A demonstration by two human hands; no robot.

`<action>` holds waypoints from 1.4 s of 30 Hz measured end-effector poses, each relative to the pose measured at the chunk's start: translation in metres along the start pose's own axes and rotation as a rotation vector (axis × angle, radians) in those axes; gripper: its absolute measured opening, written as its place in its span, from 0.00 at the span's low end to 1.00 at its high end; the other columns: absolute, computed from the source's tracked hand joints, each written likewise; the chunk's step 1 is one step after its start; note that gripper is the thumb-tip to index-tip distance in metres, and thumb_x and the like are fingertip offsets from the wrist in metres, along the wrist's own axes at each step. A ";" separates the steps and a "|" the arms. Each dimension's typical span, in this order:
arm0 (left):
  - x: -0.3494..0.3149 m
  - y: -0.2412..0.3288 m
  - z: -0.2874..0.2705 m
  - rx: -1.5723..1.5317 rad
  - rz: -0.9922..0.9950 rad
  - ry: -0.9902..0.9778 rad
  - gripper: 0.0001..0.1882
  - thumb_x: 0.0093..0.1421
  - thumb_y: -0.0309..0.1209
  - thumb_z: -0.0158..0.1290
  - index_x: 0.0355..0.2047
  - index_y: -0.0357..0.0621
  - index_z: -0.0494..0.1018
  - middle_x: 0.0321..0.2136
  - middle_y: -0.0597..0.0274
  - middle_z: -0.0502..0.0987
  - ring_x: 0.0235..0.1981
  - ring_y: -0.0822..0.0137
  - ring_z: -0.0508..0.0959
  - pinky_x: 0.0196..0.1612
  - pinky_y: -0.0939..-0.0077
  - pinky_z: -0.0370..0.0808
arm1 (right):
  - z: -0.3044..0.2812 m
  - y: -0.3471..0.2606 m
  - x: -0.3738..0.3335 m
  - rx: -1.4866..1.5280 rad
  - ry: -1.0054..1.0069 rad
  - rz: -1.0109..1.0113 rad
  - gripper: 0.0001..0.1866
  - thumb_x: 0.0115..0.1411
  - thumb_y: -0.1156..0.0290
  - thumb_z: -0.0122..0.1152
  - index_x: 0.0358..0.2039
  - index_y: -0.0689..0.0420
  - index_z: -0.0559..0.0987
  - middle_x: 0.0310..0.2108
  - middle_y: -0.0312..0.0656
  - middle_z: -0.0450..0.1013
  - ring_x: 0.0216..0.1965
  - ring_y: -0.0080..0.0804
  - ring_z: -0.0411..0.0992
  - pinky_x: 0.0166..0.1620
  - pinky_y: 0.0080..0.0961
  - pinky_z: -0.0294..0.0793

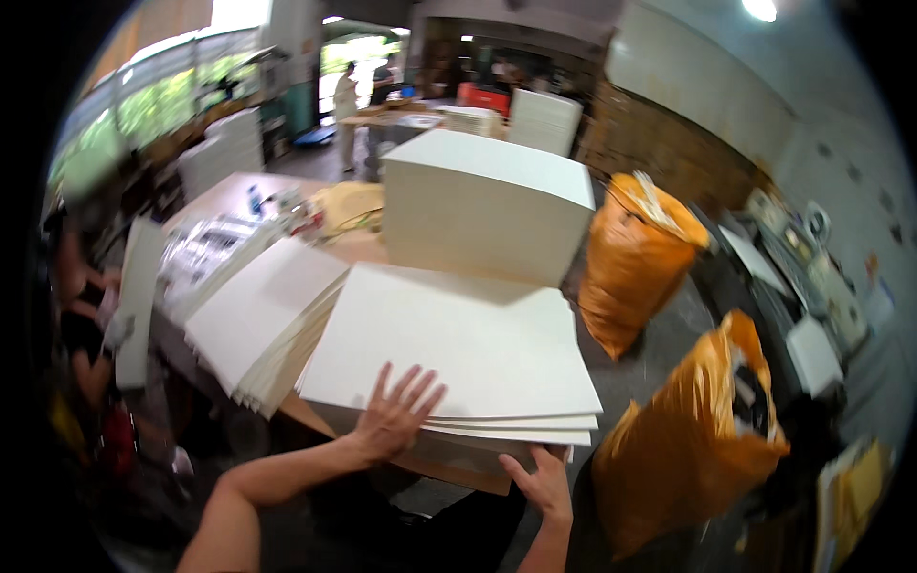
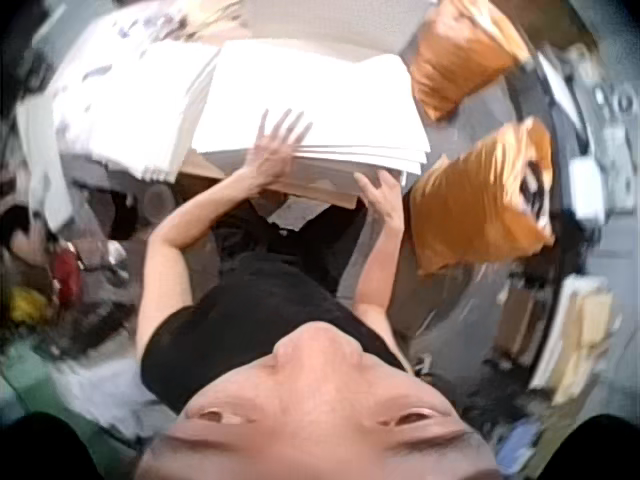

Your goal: The person lifts and stacks large white sheets of paper on a table, aligning the edges and flipping through corners of the sheets by hand.

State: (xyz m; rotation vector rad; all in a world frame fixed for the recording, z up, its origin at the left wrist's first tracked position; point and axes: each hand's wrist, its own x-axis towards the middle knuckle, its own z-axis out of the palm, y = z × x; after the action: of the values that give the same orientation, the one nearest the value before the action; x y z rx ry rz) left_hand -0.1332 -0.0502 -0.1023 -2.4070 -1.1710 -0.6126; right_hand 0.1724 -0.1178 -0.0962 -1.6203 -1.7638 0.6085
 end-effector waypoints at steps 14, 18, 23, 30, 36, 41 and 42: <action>-0.028 0.031 -0.082 -0.168 0.091 -0.044 0.13 0.53 0.38 0.65 0.28 0.44 0.74 0.24 0.58 0.73 0.28 0.60 0.77 0.37 0.67 0.77 | 0.029 0.014 -0.002 -0.017 -0.027 0.013 0.37 0.51 0.53 0.79 0.58 0.58 0.78 0.55 0.51 0.78 0.55 0.52 0.76 0.55 0.41 0.76; -0.059 -0.008 -0.107 -0.391 -0.211 0.250 0.22 0.56 0.44 0.67 0.40 0.40 0.77 0.35 0.52 0.81 0.38 0.54 0.83 0.41 0.61 0.80 | 0.022 0.042 -0.016 0.038 0.000 0.122 0.37 0.50 0.57 0.82 0.56 0.62 0.79 0.53 0.49 0.79 0.52 0.42 0.79 0.54 0.35 0.77; -0.156 -0.074 -0.062 -1.890 -1.338 -0.009 0.30 0.68 0.51 0.56 0.58 0.38 0.74 0.50 0.53 0.82 0.49 0.59 0.82 0.54 0.60 0.79 | 0.004 0.029 -0.008 0.156 -0.256 0.353 0.34 0.53 0.61 0.79 0.56 0.66 0.78 0.52 0.49 0.80 0.54 0.40 0.77 0.55 0.34 0.77; -0.128 -0.075 -0.057 -1.964 -1.000 -0.132 0.32 0.68 0.39 0.56 0.67 0.36 0.64 0.58 0.51 0.75 0.57 0.59 0.76 0.61 0.62 0.72 | 0.014 0.021 -0.012 0.503 -0.203 0.374 0.25 0.61 0.64 0.70 0.53 0.65 0.78 0.49 0.49 0.79 0.52 0.43 0.76 0.53 0.38 0.77; -0.119 -0.091 -0.109 -1.550 -0.809 -0.330 0.31 0.67 0.37 0.55 0.65 0.34 0.63 0.51 0.42 0.78 0.52 0.53 0.78 0.58 0.61 0.73 | 0.036 -0.032 0.000 0.912 0.270 0.442 0.17 0.66 0.62 0.64 0.46 0.64 0.82 0.43 0.49 0.80 0.45 0.43 0.79 0.48 0.39 0.79; -0.195 -0.116 -0.107 -1.708 -1.072 0.115 0.28 0.68 0.34 0.56 0.64 0.33 0.65 0.51 0.51 0.79 0.50 0.62 0.79 0.57 0.65 0.75 | 0.085 -0.117 0.054 1.165 0.096 0.201 0.26 0.64 0.71 0.64 0.60 0.65 0.68 0.57 0.49 0.70 0.58 0.45 0.70 0.58 0.41 0.74; -0.210 -0.128 -0.108 -1.712 -1.119 0.200 0.27 0.68 0.33 0.56 0.63 0.33 0.65 0.51 0.52 0.79 0.50 0.63 0.79 0.57 0.66 0.75 | 0.103 -0.143 0.072 1.219 -0.054 0.124 0.37 0.62 0.76 0.65 0.69 0.66 0.60 0.65 0.50 0.65 0.67 0.46 0.64 0.65 0.41 0.70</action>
State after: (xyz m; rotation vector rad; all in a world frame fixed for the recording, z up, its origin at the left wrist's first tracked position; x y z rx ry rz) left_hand -0.3755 -0.1658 -0.1060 -1.9921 -2.3837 -3.0809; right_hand -0.0018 -0.0546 -0.0518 -0.8177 -0.9079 1.4194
